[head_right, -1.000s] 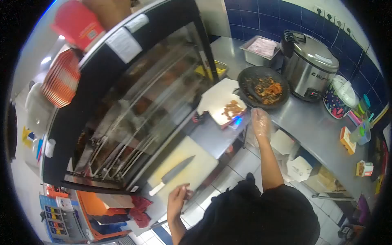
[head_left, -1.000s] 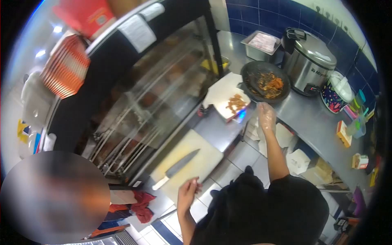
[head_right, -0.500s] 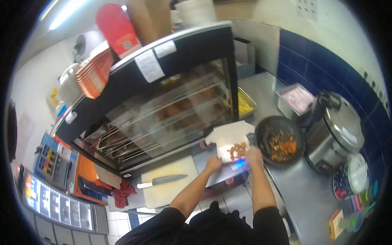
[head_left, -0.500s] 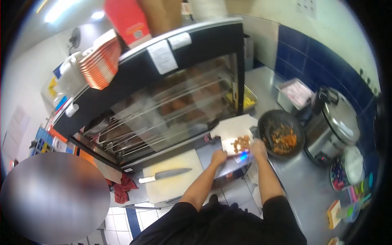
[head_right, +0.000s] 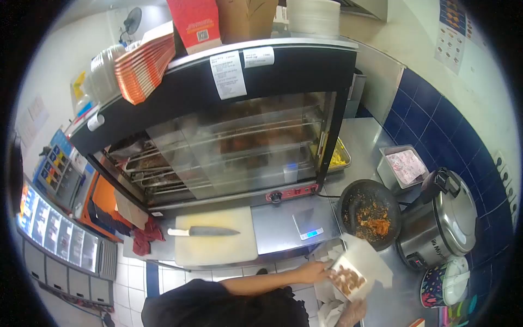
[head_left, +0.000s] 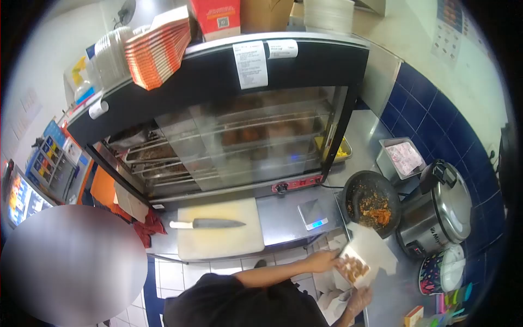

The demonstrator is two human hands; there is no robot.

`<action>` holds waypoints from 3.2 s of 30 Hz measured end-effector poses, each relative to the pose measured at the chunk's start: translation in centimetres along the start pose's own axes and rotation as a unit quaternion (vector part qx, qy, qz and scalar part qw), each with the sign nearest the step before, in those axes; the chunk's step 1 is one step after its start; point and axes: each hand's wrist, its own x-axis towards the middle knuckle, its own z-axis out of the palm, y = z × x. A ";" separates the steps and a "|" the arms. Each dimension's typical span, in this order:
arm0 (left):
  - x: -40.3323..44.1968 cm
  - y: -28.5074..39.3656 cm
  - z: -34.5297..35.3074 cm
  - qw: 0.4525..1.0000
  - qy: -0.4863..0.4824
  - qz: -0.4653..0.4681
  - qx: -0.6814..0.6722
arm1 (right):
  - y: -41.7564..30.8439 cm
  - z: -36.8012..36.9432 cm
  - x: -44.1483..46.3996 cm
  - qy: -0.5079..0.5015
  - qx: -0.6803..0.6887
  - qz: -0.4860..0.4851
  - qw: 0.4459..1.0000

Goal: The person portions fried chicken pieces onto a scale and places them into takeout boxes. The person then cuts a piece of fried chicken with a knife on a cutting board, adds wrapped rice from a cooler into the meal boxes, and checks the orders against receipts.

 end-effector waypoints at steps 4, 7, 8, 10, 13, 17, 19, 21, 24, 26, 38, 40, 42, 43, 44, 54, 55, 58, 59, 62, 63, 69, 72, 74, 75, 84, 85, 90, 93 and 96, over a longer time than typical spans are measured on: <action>-0.7 3.4 1.4 0.979 -0.189 0.073 -0.014 | 6.1 -7.1 -0.4 -0.002 -0.221 0.031 0.975; -1.0 2.1 1.8 0.976 -0.199 0.080 -0.021 | 18.6 -7.4 0.8 0.188 -0.295 -0.076 0.934; -1.2 1.4 1.2 0.977 -0.197 0.077 -0.021 | 18.6 -8.1 0.8 0.169 -0.302 -0.008 0.938; -1.8 0.3 -2.0 0.990 -0.112 0.083 -0.031 | 16.9 -8.0 1.9 0.138 -0.287 0.105 0.942; -5.7 2.7 -14.1 0.991 0.108 0.036 0.068 | 15.0 -8.1 4.0 0.149 -0.251 0.149 0.945; -18.2 10.5 -34.8 0.745 0.565 0.110 0.335 | 10.8 -8.0 8.4 0.216 -0.155 0.128 0.955; -22.4 16.2 -42.6 0.600 0.725 0.199 0.272 | 6.9 -7.7 11.1 0.245 -0.091 0.089 0.961; -26.6 19.2 -49.6 0.530 0.730 0.130 0.411 | 1.1 -7.0 13.0 0.260 -0.023 0.049 0.964; -28.2 21.9 -56.8 0.496 0.649 0.169 0.551 | -15.7 -4.5 12.9 0.242 0.096 0.011 0.966; -28.4 22.3 -59.1 0.624 0.517 0.140 0.568 | -24.2 -2.4 13.2 0.185 0.255 -0.109 0.943; -28.6 22.6 -62.6 0.756 0.401 0.081 0.510 | -59.2 -2.8 3.6 -0.015 0.585 -0.454 0.672; -28.6 22.8 -62.9 0.745 0.397 0.077 0.531 | -62.5 -2.4 2.1 -0.011 0.550 -0.508 0.663; -28.7 23.1 -62.7 0.737 0.396 0.070 0.543 | -65.2 -2.6 0.7 -0.003 0.506 -0.555 0.660; -28.7 23.1 -62.7 0.728 0.391 0.078 0.558 | -66.6 -3.2 -0.2 -0.025 0.472 -0.588 0.656; -28.6 23.2 -62.7 0.719 0.385 0.086 0.572 | -67.8 -3.6 -1.0 -0.048 0.436 -0.618 0.652; -28.3 23.1 -64.4 0.712 0.376 0.162 0.571 | -75.3 -2.6 -2.2 0.062 0.355 -0.747 0.559; -28.2 23.0 -64.3 0.697 0.392 0.163 0.578 | -75.6 -2.6 -2.4 0.064 0.354 -0.747 0.559; -27.7 22.6 -63.3 0.609 0.426 0.188 0.642 | -76.4 -2.4 -3.1 0.111 0.305 -0.781 0.533; -27.4 22.4 -63.0 0.533 0.440 0.206 0.693 | -76.7 -2.6 -3.4 0.113 0.303 -0.780 0.535; -26.8 22.7 -62.9 0.514 0.432 0.211 0.710 | -78.0 -2.9 -3.7 -0.022 0.253 -0.744 0.619; -26.5 22.8 -62.9 0.505 0.432 0.215 0.716 | -78.9 -2.3 -3.0 0.055 0.181 -0.811 0.554; -25.0 23.3 -63.9 0.433 0.431 0.188 0.769 | -80.7 -3.3 -3.2 -0.170 0.027 -0.717 0.675; -24.5 23.5 -64.1 0.495 0.423 0.116 0.750 | -80.7 -3.1 -3.7 -0.200 0.066 -0.671 0.711; -23.2 24.0 -64.2 0.477 0.456 0.080 0.747 | -80.2 -4.1 -4.0 -0.205 0.083 -0.650 0.727; -23.0 24.0 -64.4 0.453 0.493 0.029 0.742 | -79.9 -4.9 -4.2 -0.219 0.038 -0.649 0.728; -29.7 26.9 -70.7 0.122 0.720 0.033 0.682 | -80.3 -2.7 -3.4 -0.128 0.099 -0.755 0.635; -31.9 26.8 -69.6 0.055 0.738 0.048 0.671 | -80.0 -2.6 -3.0 -0.101 0.110 -0.775 0.613; -31.7 25.6 -50.1 0.157 0.843 0.259 0.445 | -70.1 -3.5 -2.3 -0.047 0.420 -0.647 0.634; -25.3 22.3 -41.2 0.390 0.824 0.378 0.162 | -58.4 -0.7 -2.1 -0.312 0.476 -0.588 0.575; -19.7 14.2 -34.2 0.690 0.653 0.138 0.278 | -45.2 2.7 -2.2 -0.423 0.410 -0.488 0.644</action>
